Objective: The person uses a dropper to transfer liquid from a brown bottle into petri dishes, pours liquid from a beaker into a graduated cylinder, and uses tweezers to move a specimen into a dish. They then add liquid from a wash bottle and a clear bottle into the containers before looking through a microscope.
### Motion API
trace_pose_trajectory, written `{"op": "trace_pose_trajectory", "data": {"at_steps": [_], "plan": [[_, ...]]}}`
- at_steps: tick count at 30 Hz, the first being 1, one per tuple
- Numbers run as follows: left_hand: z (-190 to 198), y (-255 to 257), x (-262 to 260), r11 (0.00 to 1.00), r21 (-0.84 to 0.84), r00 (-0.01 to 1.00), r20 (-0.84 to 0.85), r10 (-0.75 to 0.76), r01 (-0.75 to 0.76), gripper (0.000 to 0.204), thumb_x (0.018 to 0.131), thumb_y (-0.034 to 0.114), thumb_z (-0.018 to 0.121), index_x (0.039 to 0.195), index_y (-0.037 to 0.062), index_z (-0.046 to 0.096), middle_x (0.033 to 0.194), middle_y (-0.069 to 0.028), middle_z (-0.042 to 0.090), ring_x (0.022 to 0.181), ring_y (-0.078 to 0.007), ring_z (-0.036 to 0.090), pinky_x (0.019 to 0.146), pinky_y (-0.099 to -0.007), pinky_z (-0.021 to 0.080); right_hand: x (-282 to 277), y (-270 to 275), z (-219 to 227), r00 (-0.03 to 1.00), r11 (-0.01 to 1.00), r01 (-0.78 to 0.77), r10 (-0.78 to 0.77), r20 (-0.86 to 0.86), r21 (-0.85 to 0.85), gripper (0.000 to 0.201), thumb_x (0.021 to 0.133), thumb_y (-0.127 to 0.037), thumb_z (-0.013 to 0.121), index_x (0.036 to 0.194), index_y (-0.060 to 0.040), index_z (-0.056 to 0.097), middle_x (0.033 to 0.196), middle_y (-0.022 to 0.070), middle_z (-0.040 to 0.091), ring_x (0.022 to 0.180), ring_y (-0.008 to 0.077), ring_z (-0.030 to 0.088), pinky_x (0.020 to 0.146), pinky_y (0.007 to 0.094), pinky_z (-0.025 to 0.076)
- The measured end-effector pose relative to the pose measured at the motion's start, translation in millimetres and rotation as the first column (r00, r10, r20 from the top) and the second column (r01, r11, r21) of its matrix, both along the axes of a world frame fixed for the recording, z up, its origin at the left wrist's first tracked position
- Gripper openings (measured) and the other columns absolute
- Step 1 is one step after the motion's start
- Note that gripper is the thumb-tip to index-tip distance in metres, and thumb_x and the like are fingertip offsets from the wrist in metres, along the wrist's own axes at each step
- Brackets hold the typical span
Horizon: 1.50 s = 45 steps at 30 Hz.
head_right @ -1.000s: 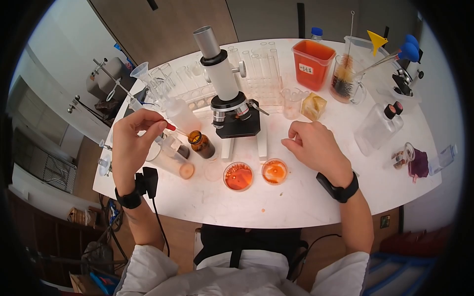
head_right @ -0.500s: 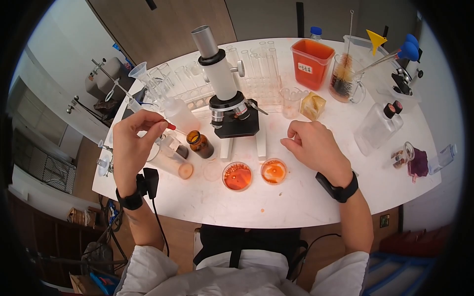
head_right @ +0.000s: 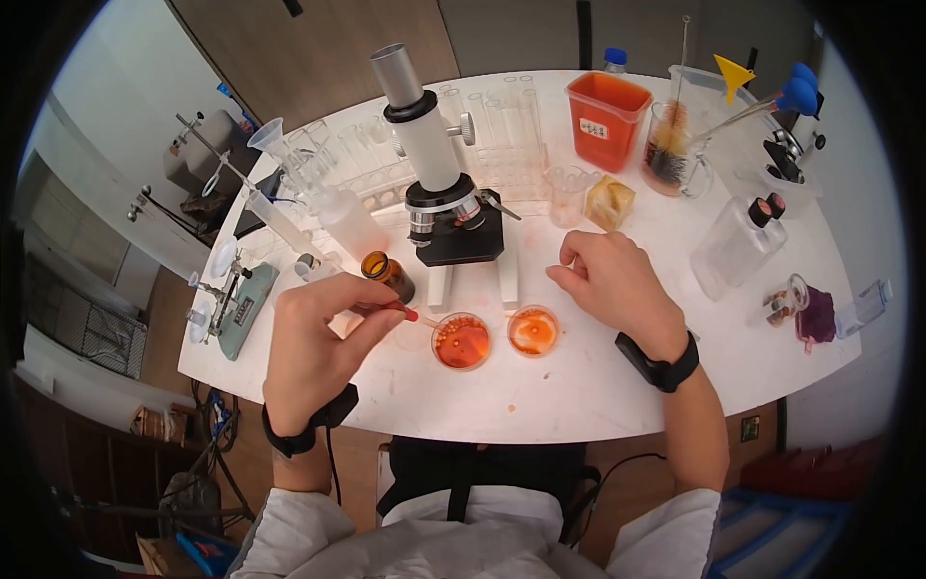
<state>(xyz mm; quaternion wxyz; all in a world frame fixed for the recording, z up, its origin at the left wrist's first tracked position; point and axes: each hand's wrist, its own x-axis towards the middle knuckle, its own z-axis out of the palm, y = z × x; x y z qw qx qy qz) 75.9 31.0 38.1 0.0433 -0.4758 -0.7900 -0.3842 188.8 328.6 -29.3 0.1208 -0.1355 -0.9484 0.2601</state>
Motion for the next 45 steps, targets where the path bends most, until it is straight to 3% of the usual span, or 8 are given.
{"op": "trace_pose_trajectory", "data": {"at_steps": [4,23,32,35,38,40,45], "plan": [[-11,11,4,0.998,-0.049,0.999,0.02,-0.041,0.042,0.013,0.085,0.003,0.084,0.096,-0.0018,0.078,0.089,-0.0116,0.078,0.077,-0.0224,0.076,0.072,-0.0307,0.058,1,0,0,1.0,1.0,0.002,-0.002,0.006,-0.004,0.023,0.09,-0.026,0.078,0.089,-0.0031,0.072,0.073,0.0119,0.071,0.07,0.0307,0.07,0.064,0.0421,0.053],[-22,20,-3,0.996,-0.056,0.997,-0.033,-0.071,0.069,0.008,0.087,0.003,0.082,0.091,0.0,0.077,0.086,-0.0107,0.077,0.075,-0.0248,0.074,0.067,-0.0329,0.057,0,-1,1,1.0,1.0,0.006,-0.006,0.012,-0.01,0.024,0.09,-0.025,0.078,0.088,-0.0026,0.072,0.074,0.0119,0.072,0.07,0.0301,0.07,0.064,0.0418,0.054],[-11,17,3,0.995,-0.087,0.998,0.027,-0.049,0.051,0.013,0.085,0.005,0.084,0.095,-0.0007,0.077,0.088,-0.0119,0.078,0.076,-0.0247,0.075,0.07,-0.0326,0.057,1,0,2,1.0,1.0,0.003,-0.003,0.018,0.0,0.024,0.091,-0.026,0.078,0.088,-0.0023,0.072,0.074,0.0122,0.072,0.07,0.03,0.07,0.065,0.042,0.054],[-6,12,2,0.996,-0.089,0.999,0.043,-0.029,0.033,0.015,0.085,0.005,0.084,0.097,-0.0021,0.077,0.089,-0.0123,0.078,0.078,-0.0222,0.076,0.072,-0.0308,0.058,1,-1,3,1.0,1.0,0.004,-0.004,0.021,0.009,0.024,0.091,-0.026,0.078,0.089,-0.0022,0.072,0.076,0.0128,0.072,0.071,0.0312,0.071,0.065,0.0426,0.055],[6,2,-2,0.999,-0.037,0.999,0.033,0.004,-0.003,0.012,0.087,0.006,0.081,0.096,-0.001,0.076,0.087,-0.0141,0.077,0.078,-0.0263,0.076,0.071,-0.0332,0.058,1,-1,2,1.0,1.0,0.001,-0.001,0.011,0.016,0.025,0.091,-0.026,0.078,0.089,-0.0019,0.072,0.077,0.0136,0.073,0.073,0.0328,0.071,0.066,0.0436,0.055],[20,-7,-7,0.999,0.012,0.997,0.063,0.044,-0.045,0.014,0.087,0.003,0.082,0.098,-0.0026,0.077,0.091,-0.0128,0.079,0.08,-0.0203,0.077,0.074,-0.0301,0.059,1,-1,1,1.0,1.0,-0.001,0.001,0.003,0.015,0.025,0.091,-0.026,0.078,0.089,-0.0018,0.072,0.078,0.0141,0.073,0.073,0.0338,0.071,0.067,0.0442,0.055],[43,-28,-29,0.979,0.093,0.983,0.043,0.179,-0.182,0.014,0.09,0.001,0.079,0.102,-0.006,0.077,0.09,-0.0113,0.08,0.083,-0.0152,0.076,0.081,-0.0276,0.057,1,-2,3,1.0,1.0,0.008,-0.008,0.01,0.012,0.025,0.09,-0.025,0.078,0.088,-0.002,0.071,0.077,0.015,0.073,0.073,0.034,0.071,0.067,0.0442,0.055]]}}
